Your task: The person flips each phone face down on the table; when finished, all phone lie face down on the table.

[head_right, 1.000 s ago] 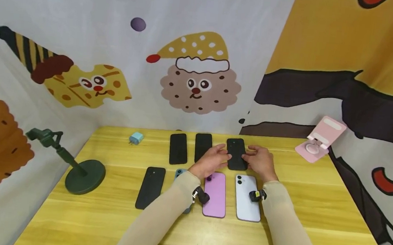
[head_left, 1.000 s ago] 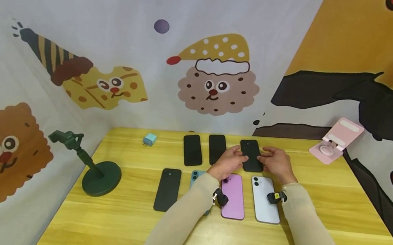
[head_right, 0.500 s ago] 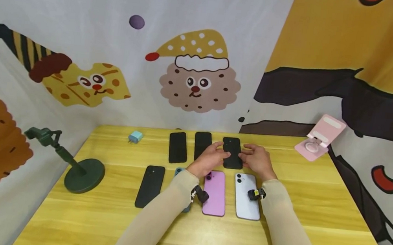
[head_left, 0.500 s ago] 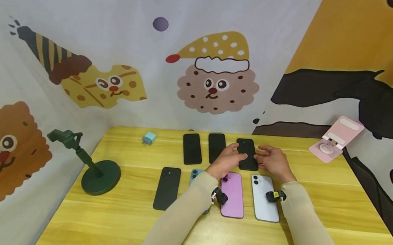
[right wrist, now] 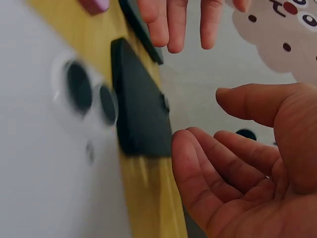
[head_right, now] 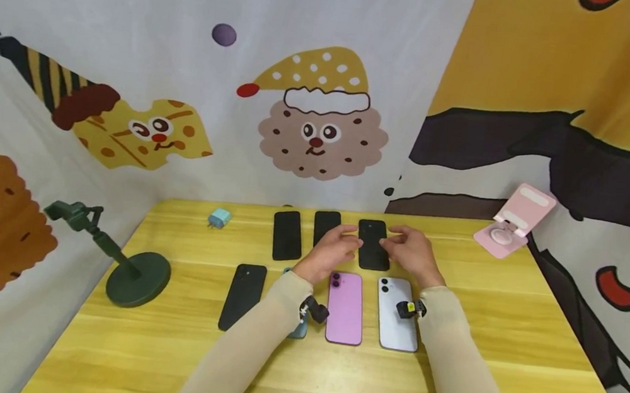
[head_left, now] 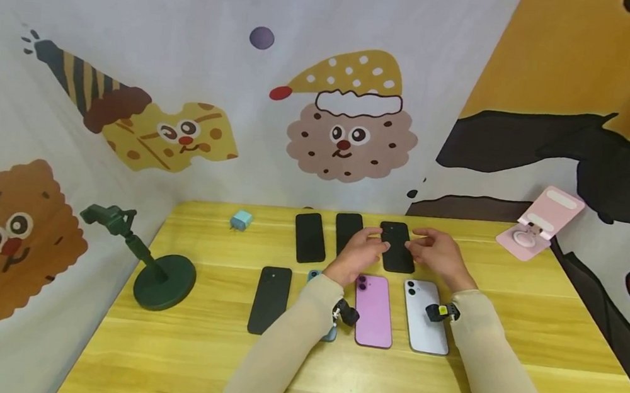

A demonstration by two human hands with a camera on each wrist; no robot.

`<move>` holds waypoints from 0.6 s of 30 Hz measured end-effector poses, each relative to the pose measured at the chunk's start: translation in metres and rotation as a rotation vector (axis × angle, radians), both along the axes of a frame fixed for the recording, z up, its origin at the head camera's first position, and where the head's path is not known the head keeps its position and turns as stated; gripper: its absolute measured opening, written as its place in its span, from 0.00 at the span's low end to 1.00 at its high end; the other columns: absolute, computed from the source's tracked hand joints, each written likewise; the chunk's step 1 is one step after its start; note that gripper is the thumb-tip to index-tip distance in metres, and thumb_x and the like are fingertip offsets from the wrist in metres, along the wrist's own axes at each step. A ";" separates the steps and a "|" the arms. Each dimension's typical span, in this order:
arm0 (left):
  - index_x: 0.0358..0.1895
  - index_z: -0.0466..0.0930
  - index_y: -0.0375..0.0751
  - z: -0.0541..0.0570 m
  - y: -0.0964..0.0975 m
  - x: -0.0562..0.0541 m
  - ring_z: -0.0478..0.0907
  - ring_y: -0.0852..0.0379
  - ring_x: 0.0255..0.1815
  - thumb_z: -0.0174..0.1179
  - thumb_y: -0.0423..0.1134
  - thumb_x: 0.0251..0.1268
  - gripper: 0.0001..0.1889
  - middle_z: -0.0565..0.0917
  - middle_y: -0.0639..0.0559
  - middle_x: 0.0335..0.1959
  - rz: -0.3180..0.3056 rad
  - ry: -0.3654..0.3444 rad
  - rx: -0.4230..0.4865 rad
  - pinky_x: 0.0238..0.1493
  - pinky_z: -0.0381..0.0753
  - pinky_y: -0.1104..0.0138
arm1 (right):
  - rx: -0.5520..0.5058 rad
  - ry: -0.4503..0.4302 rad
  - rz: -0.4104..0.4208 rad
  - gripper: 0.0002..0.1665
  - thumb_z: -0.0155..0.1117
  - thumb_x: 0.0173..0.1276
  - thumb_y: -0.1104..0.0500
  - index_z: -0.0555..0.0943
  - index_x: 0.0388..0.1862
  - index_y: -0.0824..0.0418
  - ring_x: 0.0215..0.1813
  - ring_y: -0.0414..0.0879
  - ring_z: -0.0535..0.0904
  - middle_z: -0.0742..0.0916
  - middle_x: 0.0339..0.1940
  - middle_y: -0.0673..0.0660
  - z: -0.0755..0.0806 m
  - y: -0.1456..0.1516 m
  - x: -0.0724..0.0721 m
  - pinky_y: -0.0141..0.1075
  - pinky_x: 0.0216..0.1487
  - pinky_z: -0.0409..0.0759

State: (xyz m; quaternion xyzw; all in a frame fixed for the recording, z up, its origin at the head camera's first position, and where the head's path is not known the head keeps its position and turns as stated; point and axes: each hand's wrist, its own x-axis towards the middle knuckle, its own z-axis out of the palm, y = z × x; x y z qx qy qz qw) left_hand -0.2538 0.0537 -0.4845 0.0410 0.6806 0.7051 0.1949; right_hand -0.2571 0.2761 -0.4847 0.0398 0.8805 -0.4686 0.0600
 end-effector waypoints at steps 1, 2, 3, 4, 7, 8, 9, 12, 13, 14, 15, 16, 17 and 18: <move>0.79 0.68 0.42 0.000 -0.003 0.000 0.77 0.44 0.71 0.63 0.40 0.78 0.30 0.71 0.35 0.77 0.001 0.006 0.001 0.73 0.77 0.48 | 0.003 0.009 0.007 0.38 0.70 0.76 0.48 0.72 0.77 0.62 0.48 0.56 0.87 0.87 0.59 0.67 0.001 -0.003 -0.001 0.36 0.46 0.88; 0.78 0.68 0.43 -0.001 -0.005 -0.001 0.78 0.45 0.70 0.63 0.40 0.78 0.30 0.71 0.35 0.77 0.003 0.012 0.001 0.73 0.77 0.48 | 0.004 0.016 0.011 0.37 0.70 0.76 0.48 0.73 0.77 0.62 0.49 0.56 0.87 0.87 0.60 0.67 0.002 -0.005 -0.001 0.36 0.47 0.89; 0.78 0.69 0.42 -0.001 -0.008 -0.001 0.78 0.45 0.69 0.63 0.40 0.78 0.29 0.72 0.35 0.76 0.007 0.021 0.002 0.72 0.78 0.48 | 0.004 0.024 0.017 0.37 0.70 0.76 0.48 0.73 0.77 0.63 0.50 0.57 0.88 0.87 0.59 0.67 0.003 -0.008 -0.002 0.36 0.47 0.89; 0.78 0.69 0.43 -0.001 -0.011 -0.001 0.79 0.46 0.68 0.62 0.40 0.78 0.29 0.72 0.35 0.75 0.010 0.031 0.000 0.72 0.78 0.48 | -0.001 0.032 0.021 0.36 0.70 0.76 0.48 0.73 0.76 0.63 0.51 0.57 0.88 0.87 0.59 0.68 0.004 -0.012 -0.003 0.37 0.47 0.90; 0.78 0.69 0.42 -0.001 -0.020 -0.003 0.79 0.46 0.67 0.61 0.40 0.78 0.29 0.72 0.34 0.75 0.011 0.061 -0.010 0.71 0.78 0.48 | -0.021 0.052 0.037 0.33 0.68 0.77 0.49 0.75 0.75 0.64 0.53 0.58 0.88 0.87 0.58 0.68 0.007 -0.023 -0.006 0.37 0.47 0.90; 0.78 0.69 0.43 -0.001 -0.024 -0.003 0.79 0.45 0.67 0.60 0.40 0.79 0.28 0.72 0.34 0.75 0.010 0.069 -0.013 0.71 0.78 0.48 | -0.029 0.058 0.043 0.32 0.68 0.78 0.50 0.76 0.74 0.64 0.53 0.59 0.88 0.87 0.57 0.68 0.008 -0.027 -0.007 0.37 0.46 0.90; 0.78 0.69 0.43 0.000 -0.028 -0.003 0.79 0.45 0.68 0.60 0.40 0.79 0.28 0.71 0.34 0.75 0.012 0.078 -0.019 0.72 0.78 0.49 | -0.039 0.063 0.051 0.32 0.67 0.78 0.50 0.76 0.73 0.64 0.53 0.59 0.88 0.87 0.57 0.68 0.009 -0.031 -0.008 0.37 0.46 0.90; 0.78 0.68 0.44 0.002 -0.039 -0.004 0.78 0.45 0.70 0.59 0.41 0.80 0.28 0.71 0.35 0.76 0.018 0.095 -0.041 0.73 0.77 0.50 | -0.070 0.076 0.069 0.30 0.66 0.78 0.51 0.78 0.72 0.65 0.53 0.60 0.88 0.88 0.55 0.69 0.011 -0.043 -0.011 0.35 0.44 0.90; 0.78 0.69 0.44 0.003 -0.043 -0.004 0.77 0.45 0.71 0.59 0.42 0.80 0.28 0.71 0.36 0.76 0.023 0.096 -0.049 0.73 0.77 0.50 | -0.078 0.082 0.074 0.29 0.66 0.79 0.52 0.78 0.71 0.65 0.53 0.61 0.88 0.88 0.55 0.69 0.012 -0.047 -0.012 0.35 0.43 0.90; 0.78 0.69 0.45 0.004 -0.046 -0.004 0.77 0.45 0.71 0.59 0.42 0.80 0.27 0.71 0.36 0.76 0.032 0.097 -0.059 0.73 0.77 0.50 | -0.084 0.090 0.079 0.29 0.66 0.79 0.52 0.78 0.71 0.66 0.53 0.62 0.88 0.88 0.54 0.69 0.012 -0.051 -0.013 0.35 0.43 0.90; 0.78 0.69 0.45 0.005 -0.050 -0.004 0.76 0.44 0.71 0.60 0.42 0.80 0.28 0.71 0.36 0.77 0.041 0.099 -0.069 0.73 0.77 0.50 | -0.093 0.097 0.083 0.28 0.65 0.79 0.53 0.78 0.71 0.66 0.53 0.63 0.88 0.88 0.54 0.70 0.012 -0.054 -0.014 0.35 0.43 0.90; 0.78 0.69 0.45 0.006 -0.053 -0.004 0.76 0.44 0.71 0.60 0.43 0.80 0.28 0.71 0.36 0.76 0.048 0.100 -0.079 0.73 0.77 0.50 | -0.101 0.106 0.085 0.28 0.65 0.79 0.54 0.78 0.71 0.67 0.53 0.64 0.88 0.88 0.53 0.71 0.012 -0.058 -0.015 0.36 0.43 0.90; 0.78 0.69 0.45 0.006 -0.056 -0.004 0.76 0.44 0.71 0.60 0.43 0.80 0.28 0.71 0.36 0.76 0.058 0.099 -0.089 0.73 0.77 0.50 | -0.106 0.113 0.087 0.27 0.65 0.79 0.54 0.78 0.70 0.68 0.52 0.64 0.88 0.88 0.53 0.71 0.012 -0.062 -0.016 0.37 0.44 0.91; 0.78 0.70 0.45 0.006 -0.059 -0.004 0.76 0.44 0.72 0.60 0.43 0.79 0.28 0.72 0.36 0.76 0.069 0.102 -0.100 0.73 0.76 0.50 | -0.112 0.120 0.089 0.27 0.65 0.79 0.55 0.78 0.70 0.68 0.52 0.65 0.88 0.89 0.52 0.72 0.011 -0.065 -0.017 0.39 0.44 0.91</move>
